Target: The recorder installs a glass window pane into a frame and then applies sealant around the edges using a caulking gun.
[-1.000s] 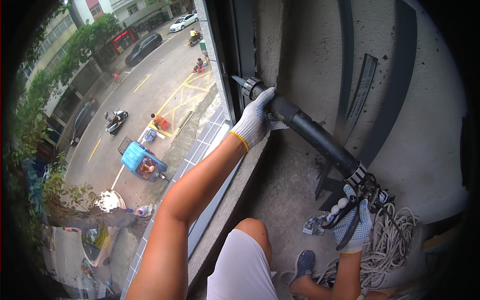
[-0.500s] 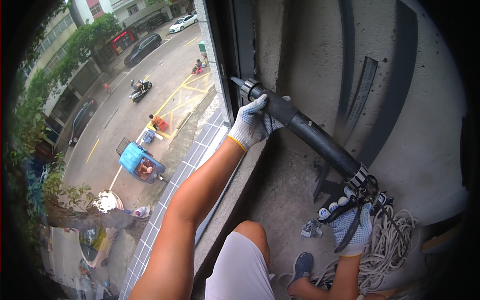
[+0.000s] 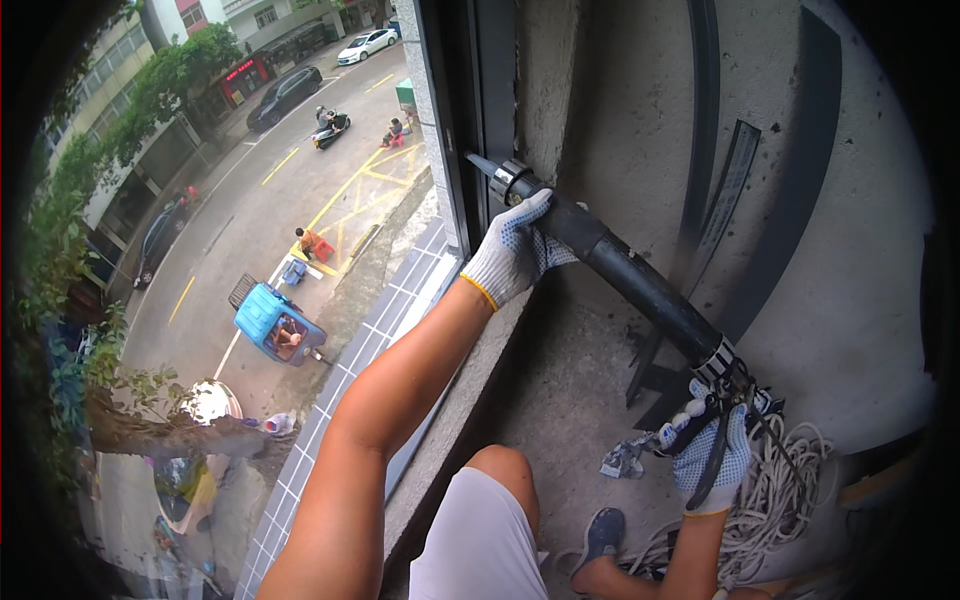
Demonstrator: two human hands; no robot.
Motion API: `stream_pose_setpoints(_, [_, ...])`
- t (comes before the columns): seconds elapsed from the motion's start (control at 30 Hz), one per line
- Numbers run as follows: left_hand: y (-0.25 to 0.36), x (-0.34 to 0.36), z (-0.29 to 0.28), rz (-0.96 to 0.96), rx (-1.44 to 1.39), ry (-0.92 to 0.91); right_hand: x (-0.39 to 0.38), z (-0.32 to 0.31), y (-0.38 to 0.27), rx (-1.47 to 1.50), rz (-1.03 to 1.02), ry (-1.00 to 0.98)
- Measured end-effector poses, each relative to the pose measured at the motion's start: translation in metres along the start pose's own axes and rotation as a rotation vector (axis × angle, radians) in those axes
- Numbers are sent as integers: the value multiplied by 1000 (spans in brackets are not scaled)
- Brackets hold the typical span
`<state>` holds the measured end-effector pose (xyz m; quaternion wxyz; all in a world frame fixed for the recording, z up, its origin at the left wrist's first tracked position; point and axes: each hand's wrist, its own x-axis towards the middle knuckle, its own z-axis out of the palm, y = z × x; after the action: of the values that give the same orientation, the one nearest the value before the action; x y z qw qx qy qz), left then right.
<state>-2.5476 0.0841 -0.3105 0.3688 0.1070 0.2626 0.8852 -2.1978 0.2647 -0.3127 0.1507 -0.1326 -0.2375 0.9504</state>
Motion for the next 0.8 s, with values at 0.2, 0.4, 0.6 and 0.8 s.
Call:
stream_pose_setpoints(0.2, [1,1,0,2,-1,13,1,-5,-7,35,29,-12])
stream_pose_setpoints(0.4, [0,2,1,-3,27,16,1,-6,-13,10,80,-64])
stream_pose_setpoints(0.6, [0,2,2,6,42,23,0,-9,-14,24,102,-45])
stream_pose_setpoints(0.8, [0,1,0,0,33,26,1,-8,-16,4,118,-64])
